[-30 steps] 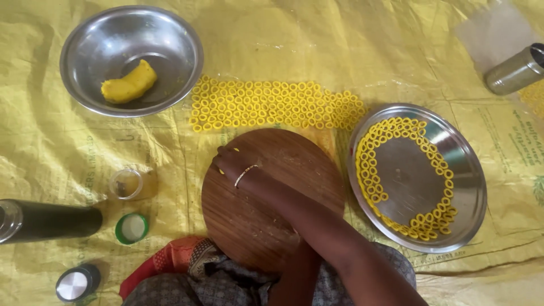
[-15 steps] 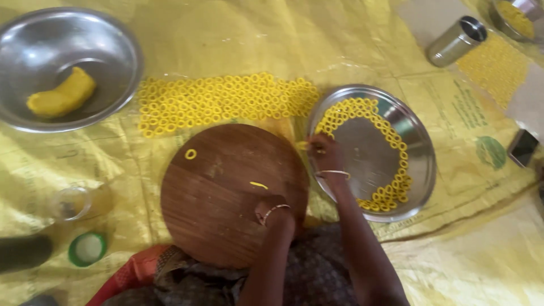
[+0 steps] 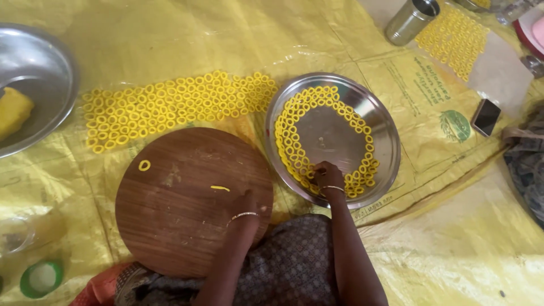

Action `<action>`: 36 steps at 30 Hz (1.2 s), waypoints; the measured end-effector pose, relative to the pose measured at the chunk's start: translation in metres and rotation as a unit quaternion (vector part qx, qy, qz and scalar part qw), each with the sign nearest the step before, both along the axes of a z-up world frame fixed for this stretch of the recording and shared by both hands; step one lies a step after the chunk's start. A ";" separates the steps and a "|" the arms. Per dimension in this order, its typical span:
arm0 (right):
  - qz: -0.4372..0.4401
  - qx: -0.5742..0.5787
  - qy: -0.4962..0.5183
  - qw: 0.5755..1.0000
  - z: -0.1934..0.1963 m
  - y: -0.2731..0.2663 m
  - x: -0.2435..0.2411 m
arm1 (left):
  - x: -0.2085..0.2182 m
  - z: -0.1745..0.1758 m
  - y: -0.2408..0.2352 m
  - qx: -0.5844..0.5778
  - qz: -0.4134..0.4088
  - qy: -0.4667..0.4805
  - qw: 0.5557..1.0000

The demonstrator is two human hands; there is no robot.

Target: The person rolls small pieces of yellow dough into rings on a wooden board and places them onto a metal tray, arranging them in a circular pattern. The person continues to form and place rings until the tray is filled.

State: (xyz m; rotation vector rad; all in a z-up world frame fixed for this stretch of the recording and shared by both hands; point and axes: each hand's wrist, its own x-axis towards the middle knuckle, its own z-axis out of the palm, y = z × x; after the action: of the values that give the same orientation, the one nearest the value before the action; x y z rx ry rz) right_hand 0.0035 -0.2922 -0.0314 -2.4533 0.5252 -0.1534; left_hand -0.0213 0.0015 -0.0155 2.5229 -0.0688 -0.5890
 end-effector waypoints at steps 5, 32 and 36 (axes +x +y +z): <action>-0.023 -0.010 0.049 0.998 0.016 0.012 0.001 | 0.005 0.000 -0.045 -0.155 0.055 0.001 0.986; -0.051 -0.020 0.097 0.994 0.003 0.005 -0.001 | 0.017 0.013 -0.115 -0.422 0.309 0.151 0.839; -0.043 -0.031 0.093 0.994 0.000 0.006 0.002 | 0.018 0.024 -0.109 -0.422 0.300 0.130 0.845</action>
State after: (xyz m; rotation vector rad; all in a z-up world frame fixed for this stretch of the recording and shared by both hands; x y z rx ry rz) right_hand 0.0053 -0.2857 -0.0314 -2.5196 0.7179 0.0237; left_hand -0.0029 -0.1079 0.0084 1.4661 0.4528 -0.4793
